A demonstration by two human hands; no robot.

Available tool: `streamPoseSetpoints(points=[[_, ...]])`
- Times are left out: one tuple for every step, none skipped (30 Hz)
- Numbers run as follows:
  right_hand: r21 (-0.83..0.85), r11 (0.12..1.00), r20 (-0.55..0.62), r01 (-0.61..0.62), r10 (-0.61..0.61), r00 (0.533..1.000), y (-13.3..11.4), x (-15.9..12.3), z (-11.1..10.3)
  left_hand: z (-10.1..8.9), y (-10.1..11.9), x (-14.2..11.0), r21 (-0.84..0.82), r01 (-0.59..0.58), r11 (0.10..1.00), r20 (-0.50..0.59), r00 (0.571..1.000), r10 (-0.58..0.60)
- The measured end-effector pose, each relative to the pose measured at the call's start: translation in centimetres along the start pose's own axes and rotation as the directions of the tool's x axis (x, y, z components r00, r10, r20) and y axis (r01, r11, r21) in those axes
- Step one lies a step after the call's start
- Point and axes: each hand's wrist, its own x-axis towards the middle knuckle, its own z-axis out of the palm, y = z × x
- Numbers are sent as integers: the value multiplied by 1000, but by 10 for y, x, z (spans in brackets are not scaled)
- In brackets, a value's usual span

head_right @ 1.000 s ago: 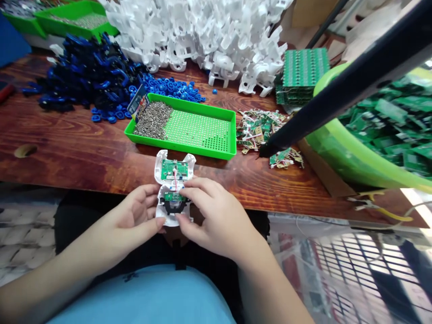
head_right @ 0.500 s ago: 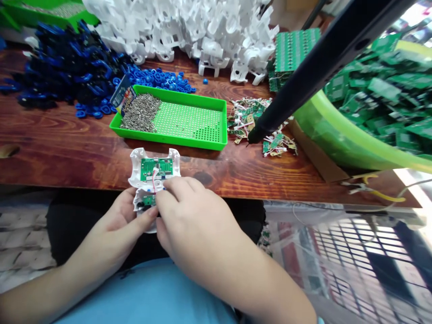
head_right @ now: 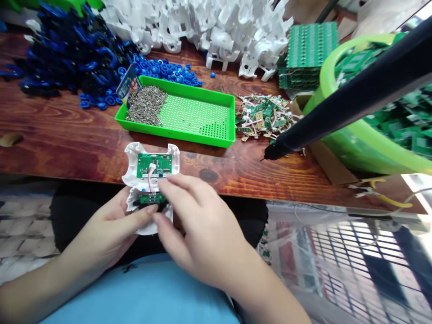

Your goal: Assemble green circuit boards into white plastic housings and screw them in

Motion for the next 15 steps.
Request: streamPoseSetpoints(points=[[83, 993, -69, -82, 88, 994, 1, -4, 3, 0, 0, -1, 2, -3, 1000, -3, 1000, 3], [186, 968, -103, -168, 190, 976, 2, -8, 7, 0, 0, -2, 10, -4, 1000, -5, 1000, 4], [301, 921, -92, -249, 288, 953, 3, -12, 11, 0, 0, -2, 24, -7, 1000, -5, 1000, 7], [409, 857, -47, -313, 362, 931, 4, -15, 15, 1, 1, -3, 46, -10, 999, -6, 1000, 10], [493, 793, 9, -358, 407, 914, 4, -17, 19, 3, 1, -4, 75, -21, 997, -11, 1000, 22], [548, 746, 48, -379, 424, 904, 3, -19, 23, 4, 1, -5, 110, -39, 993, -18, 999, 41], [574, 724, 64, -382, 425, 903, 2, -20, 25, 5, 1, -6, 151, -61, 987, -28, 997, 66], [578, 725, 59, -374, 420, 905, 1, -20, 27, 5, 1, -7, 191, -90, 977, -36, 994, 98], [567, 737, 49, -367, 415, 909, 0, -20, 28, 5, 0, -8, 226, -119, 967, -45, 990, 133], [557, 746, 44, -365, 412, 910, -2, -19, 29, 4, -1, -9, 257, -144, 956, -50, 985, 163], [559, 743, 53, -367, 410, 911, -3, -18, 29, 3, -3, -10, 282, -162, 946, -52, 982, 184], [574, 730, 69, -371, 408, 910, -4, -17, 28, 2, -5, -11, 302, -173, 938, -51, 979, 197], [595, 710, 85, -376, 410, 908, -5, -16, 27, 0, -7, -12, 315, -180, 932, -47, 978, 205], [617, 687, 98, -383, 415, 904, -6, -16, 26, -1, -8, -13, 321, -178, 930, -40, 979, 201], [639, 665, 108, -388, 421, 900, -6, -16, 26, -3, -10, -14, 319, -179, 931, -28, 980, 198]])
